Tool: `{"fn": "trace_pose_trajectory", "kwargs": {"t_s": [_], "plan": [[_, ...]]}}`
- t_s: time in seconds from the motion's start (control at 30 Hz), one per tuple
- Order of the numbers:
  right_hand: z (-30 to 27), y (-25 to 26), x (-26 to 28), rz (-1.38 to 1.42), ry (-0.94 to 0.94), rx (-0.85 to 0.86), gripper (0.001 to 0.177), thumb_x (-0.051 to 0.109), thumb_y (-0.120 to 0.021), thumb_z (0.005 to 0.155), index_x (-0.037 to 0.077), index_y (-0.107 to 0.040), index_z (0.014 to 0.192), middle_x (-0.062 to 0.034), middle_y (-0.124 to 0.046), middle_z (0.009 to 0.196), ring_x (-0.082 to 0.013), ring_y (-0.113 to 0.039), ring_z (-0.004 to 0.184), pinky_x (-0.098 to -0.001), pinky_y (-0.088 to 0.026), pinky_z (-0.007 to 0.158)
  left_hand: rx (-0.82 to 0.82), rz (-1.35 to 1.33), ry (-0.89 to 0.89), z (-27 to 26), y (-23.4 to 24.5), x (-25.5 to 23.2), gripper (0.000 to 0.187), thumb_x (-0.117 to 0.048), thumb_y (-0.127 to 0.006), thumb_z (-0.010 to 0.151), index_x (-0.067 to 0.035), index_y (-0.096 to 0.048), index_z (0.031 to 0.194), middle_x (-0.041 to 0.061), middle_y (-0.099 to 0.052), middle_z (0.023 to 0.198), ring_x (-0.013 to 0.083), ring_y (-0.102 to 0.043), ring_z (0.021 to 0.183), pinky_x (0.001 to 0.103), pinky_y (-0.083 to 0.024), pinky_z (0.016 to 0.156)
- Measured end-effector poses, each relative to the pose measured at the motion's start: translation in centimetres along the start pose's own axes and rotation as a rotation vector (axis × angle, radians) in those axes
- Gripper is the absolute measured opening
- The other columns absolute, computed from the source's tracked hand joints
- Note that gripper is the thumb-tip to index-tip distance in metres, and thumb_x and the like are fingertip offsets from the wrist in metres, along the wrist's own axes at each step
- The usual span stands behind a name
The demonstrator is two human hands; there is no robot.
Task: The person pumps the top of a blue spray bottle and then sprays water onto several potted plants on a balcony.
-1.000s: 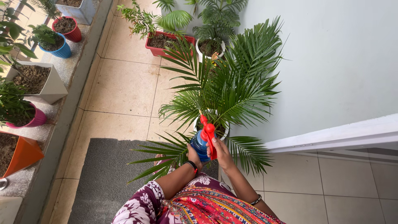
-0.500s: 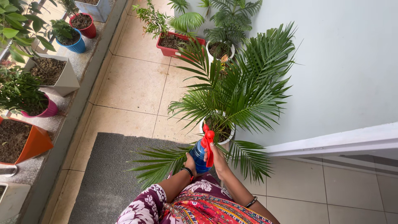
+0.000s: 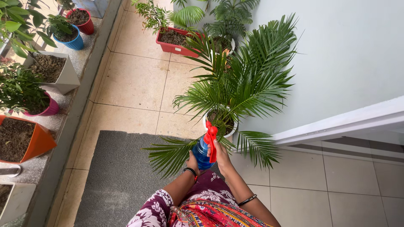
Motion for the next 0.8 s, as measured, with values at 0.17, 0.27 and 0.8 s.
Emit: {"fn": "trace_pose_trajectory", "kwargs": {"t_s": [0.17,0.27,0.8], "plan": [[0.4,0.8,-0.6,0.025,-0.048,-0.028,0.051,0.05,-0.045,0.105,0.002,-0.062,0.098,-0.006,-0.06,0.073,-0.016,-0.061,0.068,-0.0312,-0.053,0.07,-0.004,-0.025,0.029,-1.2,0.1,0.3,0.087,-0.072,-0.044,0.094,-0.019,-0.018,0.157,0.02,-0.045,0.155,0.0442,-0.061,0.126,0.068,-0.051,0.095],[0.8,1.4,-0.4,0.033,-0.101,-0.023,0.052,0.051,-0.045,0.105,0.003,-0.062,0.097,-0.0061,-0.06,0.072,-0.0161,-0.061,0.068,-0.0306,-0.052,0.07,-0.027,0.009,-0.009,-1.7,0.3,0.5,0.085,-0.07,-0.048,0.094,-0.018,-0.022,0.156,0.017,-0.041,0.157,0.0436,-0.055,0.132,0.071,-0.046,0.1],[3.6,4.7,0.7,-0.122,-0.074,0.256,0.05,0.05,-0.047,0.104,0.003,-0.062,0.095,-0.0037,-0.059,0.073,-0.0149,-0.059,0.066,-0.0292,-0.051,0.067,-0.141,-0.173,-0.098,-1.7,-3.6,5.3,0.093,-0.074,-0.045,0.092,-0.019,-0.018,0.161,0.016,-0.036,0.16,0.0443,-0.054,0.134,0.068,-0.051,0.096]]}}
Point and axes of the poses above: each hand's wrist, its own z-axis towards the middle knuckle, its own y-axis out of the back of the hand, x = y × z, the point moved 3 cm from there along z, towards the middle knuckle
